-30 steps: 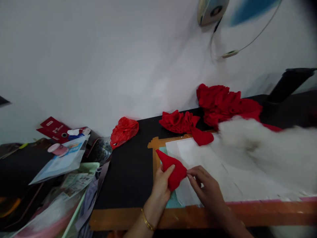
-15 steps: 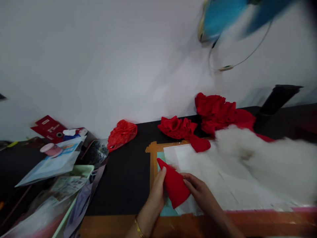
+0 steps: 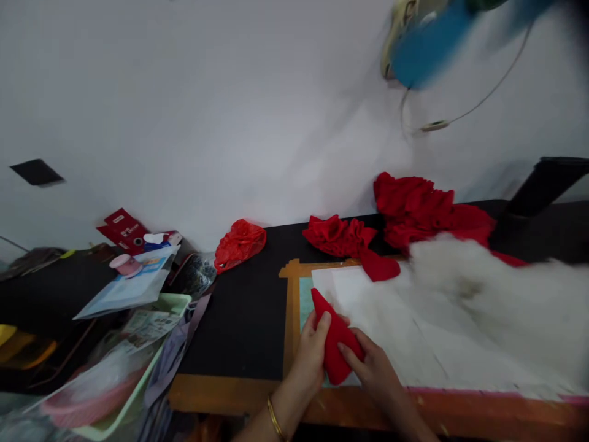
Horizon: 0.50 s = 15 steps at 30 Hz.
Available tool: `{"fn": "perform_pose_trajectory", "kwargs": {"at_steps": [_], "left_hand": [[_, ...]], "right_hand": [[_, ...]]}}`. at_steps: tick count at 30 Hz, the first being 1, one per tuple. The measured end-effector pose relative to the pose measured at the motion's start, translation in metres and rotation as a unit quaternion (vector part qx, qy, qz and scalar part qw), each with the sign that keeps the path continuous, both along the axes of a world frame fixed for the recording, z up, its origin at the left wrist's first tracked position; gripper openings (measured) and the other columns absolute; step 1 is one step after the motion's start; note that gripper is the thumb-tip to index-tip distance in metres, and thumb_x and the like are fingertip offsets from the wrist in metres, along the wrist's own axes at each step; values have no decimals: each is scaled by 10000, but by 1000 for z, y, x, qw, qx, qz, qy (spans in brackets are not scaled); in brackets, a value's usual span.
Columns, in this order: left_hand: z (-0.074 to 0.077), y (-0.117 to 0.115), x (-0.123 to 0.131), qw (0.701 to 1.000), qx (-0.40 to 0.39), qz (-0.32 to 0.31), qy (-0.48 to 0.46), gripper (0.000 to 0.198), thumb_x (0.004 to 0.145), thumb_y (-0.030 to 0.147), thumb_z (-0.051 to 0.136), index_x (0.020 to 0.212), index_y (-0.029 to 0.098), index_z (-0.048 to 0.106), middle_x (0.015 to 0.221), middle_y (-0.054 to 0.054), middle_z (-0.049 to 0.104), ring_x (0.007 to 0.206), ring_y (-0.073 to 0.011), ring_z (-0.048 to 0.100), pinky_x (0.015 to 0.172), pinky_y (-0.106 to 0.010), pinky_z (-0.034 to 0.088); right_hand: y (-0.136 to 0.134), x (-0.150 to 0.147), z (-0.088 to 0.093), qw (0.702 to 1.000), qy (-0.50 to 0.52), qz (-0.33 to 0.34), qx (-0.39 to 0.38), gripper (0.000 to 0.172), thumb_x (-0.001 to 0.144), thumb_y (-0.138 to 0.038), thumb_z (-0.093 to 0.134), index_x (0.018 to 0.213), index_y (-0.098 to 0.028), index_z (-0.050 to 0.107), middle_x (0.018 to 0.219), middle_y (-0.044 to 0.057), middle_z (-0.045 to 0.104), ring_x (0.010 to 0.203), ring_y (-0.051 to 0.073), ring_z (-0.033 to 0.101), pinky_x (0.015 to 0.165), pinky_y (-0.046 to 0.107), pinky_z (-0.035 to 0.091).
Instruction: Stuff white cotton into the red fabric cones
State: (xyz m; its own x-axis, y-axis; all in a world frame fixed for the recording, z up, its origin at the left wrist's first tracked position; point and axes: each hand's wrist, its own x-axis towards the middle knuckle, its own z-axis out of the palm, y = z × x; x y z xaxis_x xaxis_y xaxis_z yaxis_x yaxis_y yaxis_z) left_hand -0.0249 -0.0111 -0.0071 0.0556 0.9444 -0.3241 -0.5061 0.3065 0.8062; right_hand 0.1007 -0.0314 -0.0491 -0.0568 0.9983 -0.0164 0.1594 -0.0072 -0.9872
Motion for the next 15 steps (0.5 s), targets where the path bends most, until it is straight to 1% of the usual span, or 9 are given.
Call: {"fn": "perform_pose_trajectory", "kwargs": {"at_steps": [2,3,4,6,8,11,13,15], "left_hand": [[0,-7,1,1000,13,-15,-8,527,711,417,795,1127,144,621,1100,-136,712,1018,-252,667,901,-343,501],[-1,-10,1,999,16,-34,-1,569,682,363,825,1164,152,608,1129,-131,704,1029,-247,660,903,-339,501],[-1,-14,1,998,19,-59,11,609,655,315,845,1187,153,599,1130,-129,703,1009,-242,663,885,-337,507],[-3,-21,2,994,25,-100,44,608,633,262,855,1172,128,609,1079,-132,717,918,-227,674,825,-326,519],[-3,-26,5,993,28,-96,67,572,630,249,851,1136,108,624,1031,-132,725,844,-205,671,772,-305,517],[0,-29,9,995,15,-70,67,605,612,245,851,1153,107,618,1029,-135,722,818,-200,661,686,-278,504],[3,-30,12,995,1,-71,66,590,600,242,849,1130,101,632,1006,-139,723,791,-197,653,621,-259,481],[5,-31,16,995,0,-69,66,545,602,223,836,1101,101,652,989,-134,726,777,-187,646,607,-248,468]], "right_hand": [[-3,4,1,999,12,-30,-16,438,819,-580,561,976,-180,651,871,80,748,741,250,678,679,333,561],[-5,6,2,999,15,-46,-20,452,807,-594,567,969,-181,650,868,79,749,740,251,677,678,332,560],[-8,8,4,998,15,-56,-19,462,800,-605,569,965,-182,652,871,81,749,753,253,678,692,332,560],[-12,12,7,998,18,-54,-13,479,819,-618,541,971,-181,663,867,84,744,778,255,677,717,331,559],[-15,19,7,999,28,-45,-10,506,861,-625,480,1008,-180,671,879,87,736,772,245,671,695,323,559],[-15,34,4,997,42,-71,-5,562,885,-650,415,1079,-185,663,992,100,715,722,218,649,645,319,555],[-13,44,-1,995,43,-87,6,584,882,-670,401,1086,-191,665,1056,108,696,742,214,640,676,330,555],[-11,52,-5,996,52,-77,5,598,879,-681,402,1127,-205,664,1128,109,679,869,236,646,776,354,553]]}}
